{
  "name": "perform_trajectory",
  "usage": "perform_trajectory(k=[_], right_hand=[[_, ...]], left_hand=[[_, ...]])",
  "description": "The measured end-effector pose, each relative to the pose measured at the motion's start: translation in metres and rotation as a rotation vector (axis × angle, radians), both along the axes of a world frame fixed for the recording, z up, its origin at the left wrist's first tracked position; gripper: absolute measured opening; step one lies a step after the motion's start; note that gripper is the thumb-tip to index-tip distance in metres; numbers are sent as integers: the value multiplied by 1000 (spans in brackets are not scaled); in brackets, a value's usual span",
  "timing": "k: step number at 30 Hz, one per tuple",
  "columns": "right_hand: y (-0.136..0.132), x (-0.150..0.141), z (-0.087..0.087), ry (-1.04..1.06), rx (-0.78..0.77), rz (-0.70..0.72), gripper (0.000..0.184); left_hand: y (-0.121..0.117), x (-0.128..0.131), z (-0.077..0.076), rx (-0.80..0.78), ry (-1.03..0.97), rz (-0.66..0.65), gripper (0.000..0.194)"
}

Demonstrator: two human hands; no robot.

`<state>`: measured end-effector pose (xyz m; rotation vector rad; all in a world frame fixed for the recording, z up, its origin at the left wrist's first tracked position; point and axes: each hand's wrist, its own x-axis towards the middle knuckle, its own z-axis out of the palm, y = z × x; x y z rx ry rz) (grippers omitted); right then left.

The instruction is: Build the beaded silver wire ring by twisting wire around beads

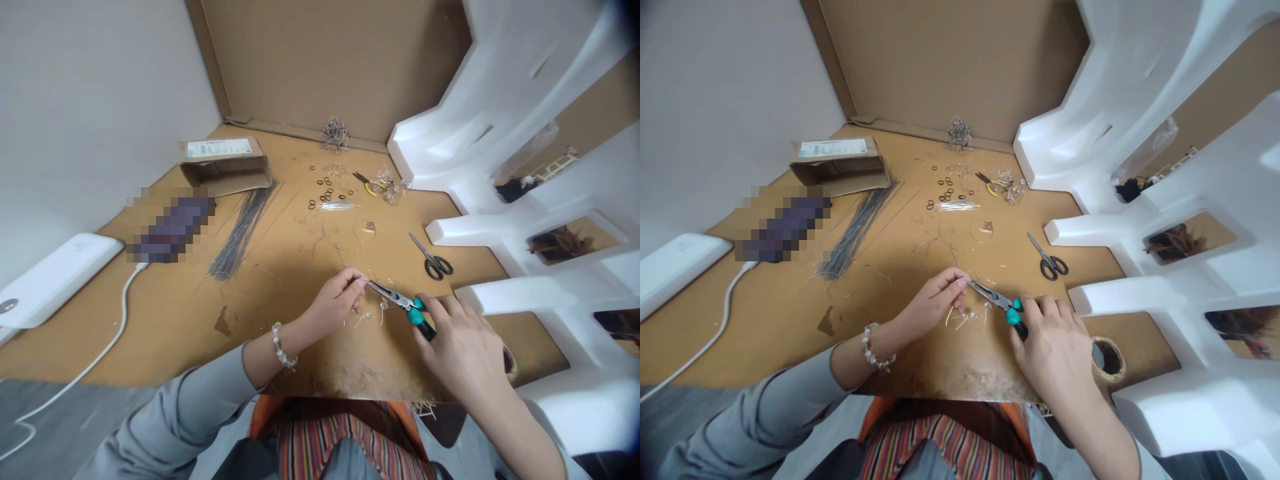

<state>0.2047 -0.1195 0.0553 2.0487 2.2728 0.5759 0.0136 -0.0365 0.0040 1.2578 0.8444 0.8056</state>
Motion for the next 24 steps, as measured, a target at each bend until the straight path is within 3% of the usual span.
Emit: perform_trajectory(k=[4,11,16,24], right_hand=[[-1,0,-1,11,13,1,27],[3,3,-7,89,-3,48,29],[5,5,-9,163,32,82,29],[7,7,-9,135,53,103,31]], left_hand=[[3,1,4,-164,-131,-15,20],[3,-1,4,-300,-314,-5,13],[4,-2,3,-280,-354,-9,23],[3,-1,4,-162,-224,19,33]])
